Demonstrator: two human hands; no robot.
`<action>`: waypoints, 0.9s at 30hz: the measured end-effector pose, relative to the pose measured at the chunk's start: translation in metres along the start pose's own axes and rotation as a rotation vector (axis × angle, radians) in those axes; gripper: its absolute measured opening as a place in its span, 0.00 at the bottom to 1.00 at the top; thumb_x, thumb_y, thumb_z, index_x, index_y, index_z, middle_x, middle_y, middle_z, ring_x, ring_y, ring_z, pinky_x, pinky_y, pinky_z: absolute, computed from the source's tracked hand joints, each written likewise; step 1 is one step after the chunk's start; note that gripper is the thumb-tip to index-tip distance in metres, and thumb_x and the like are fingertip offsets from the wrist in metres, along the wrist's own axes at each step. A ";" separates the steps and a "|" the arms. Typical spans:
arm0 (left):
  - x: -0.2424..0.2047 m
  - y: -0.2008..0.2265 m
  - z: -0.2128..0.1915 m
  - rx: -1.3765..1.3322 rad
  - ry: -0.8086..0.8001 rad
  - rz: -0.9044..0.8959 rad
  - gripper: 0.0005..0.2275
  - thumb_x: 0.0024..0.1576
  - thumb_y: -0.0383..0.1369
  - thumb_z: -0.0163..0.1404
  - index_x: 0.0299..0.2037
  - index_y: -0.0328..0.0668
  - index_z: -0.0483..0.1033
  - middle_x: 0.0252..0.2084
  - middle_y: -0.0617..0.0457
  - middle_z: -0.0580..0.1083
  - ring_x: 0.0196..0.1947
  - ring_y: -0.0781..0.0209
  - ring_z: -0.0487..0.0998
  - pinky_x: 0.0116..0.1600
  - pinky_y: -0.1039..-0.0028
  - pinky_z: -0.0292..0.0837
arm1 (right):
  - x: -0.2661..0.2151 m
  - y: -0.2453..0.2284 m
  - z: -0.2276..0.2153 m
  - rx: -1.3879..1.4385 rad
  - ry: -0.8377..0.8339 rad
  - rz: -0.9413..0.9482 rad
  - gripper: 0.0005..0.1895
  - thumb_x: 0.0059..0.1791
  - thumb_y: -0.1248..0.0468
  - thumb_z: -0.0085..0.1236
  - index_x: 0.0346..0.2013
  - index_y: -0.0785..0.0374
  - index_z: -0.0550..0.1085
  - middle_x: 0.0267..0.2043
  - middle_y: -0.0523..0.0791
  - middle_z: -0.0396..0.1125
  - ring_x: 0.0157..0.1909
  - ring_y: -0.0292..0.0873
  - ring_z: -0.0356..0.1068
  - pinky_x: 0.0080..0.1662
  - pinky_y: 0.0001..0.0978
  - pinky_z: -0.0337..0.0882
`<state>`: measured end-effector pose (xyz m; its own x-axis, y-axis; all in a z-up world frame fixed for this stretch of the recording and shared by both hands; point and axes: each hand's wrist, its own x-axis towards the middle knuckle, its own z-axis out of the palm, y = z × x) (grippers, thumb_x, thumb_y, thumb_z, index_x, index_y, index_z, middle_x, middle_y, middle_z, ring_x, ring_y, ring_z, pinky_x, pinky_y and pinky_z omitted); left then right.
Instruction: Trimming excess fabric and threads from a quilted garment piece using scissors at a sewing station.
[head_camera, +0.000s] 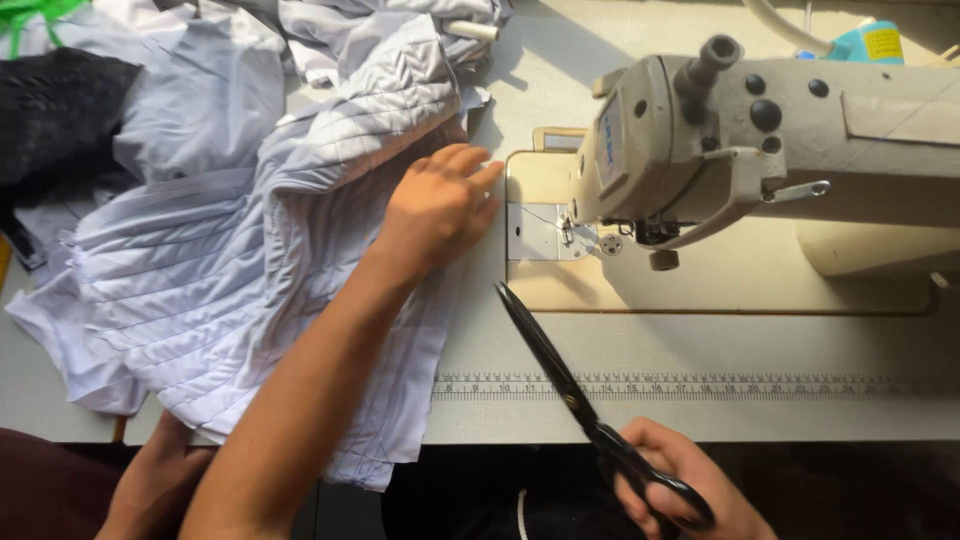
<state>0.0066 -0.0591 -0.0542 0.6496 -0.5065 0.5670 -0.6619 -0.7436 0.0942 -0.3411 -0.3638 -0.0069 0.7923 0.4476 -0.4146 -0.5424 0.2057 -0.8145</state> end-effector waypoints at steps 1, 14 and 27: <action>0.011 0.008 0.002 -0.115 -0.094 0.044 0.10 0.66 0.42 0.58 0.52 0.53 0.84 0.57 0.56 0.81 0.59 0.50 0.80 0.53 0.55 0.74 | -0.014 0.006 -0.014 -0.033 0.003 0.029 0.41 0.48 0.35 0.77 0.52 0.68 0.73 0.28 0.49 0.72 0.25 0.42 0.70 0.30 0.33 0.69; 0.076 0.014 0.009 0.167 -0.497 0.514 0.09 0.73 0.30 0.45 0.45 0.47 0.80 0.44 0.50 0.77 0.40 0.51 0.80 0.42 0.61 0.75 | -0.156 0.058 -0.191 0.086 0.697 0.159 0.29 0.49 0.69 0.68 0.64 0.74 0.75 0.32 0.72 0.68 0.25 0.72 0.67 0.31 0.63 0.63; 0.075 0.028 0.006 -0.036 -0.583 0.468 0.10 0.70 0.25 0.48 0.33 0.42 0.75 0.35 0.49 0.74 0.38 0.46 0.73 0.40 0.54 0.74 | -0.105 0.038 -0.187 0.188 0.535 -0.168 0.27 0.55 0.51 0.70 0.58 0.66 0.73 0.27 0.56 0.64 0.22 0.48 0.60 0.21 0.39 0.61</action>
<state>0.0389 -0.1209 -0.0142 0.3835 -0.9231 0.0297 -0.9231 -0.3841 -0.0181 -0.3928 -0.5660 -0.0704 0.8757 -0.0959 -0.4733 -0.3990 0.4085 -0.8209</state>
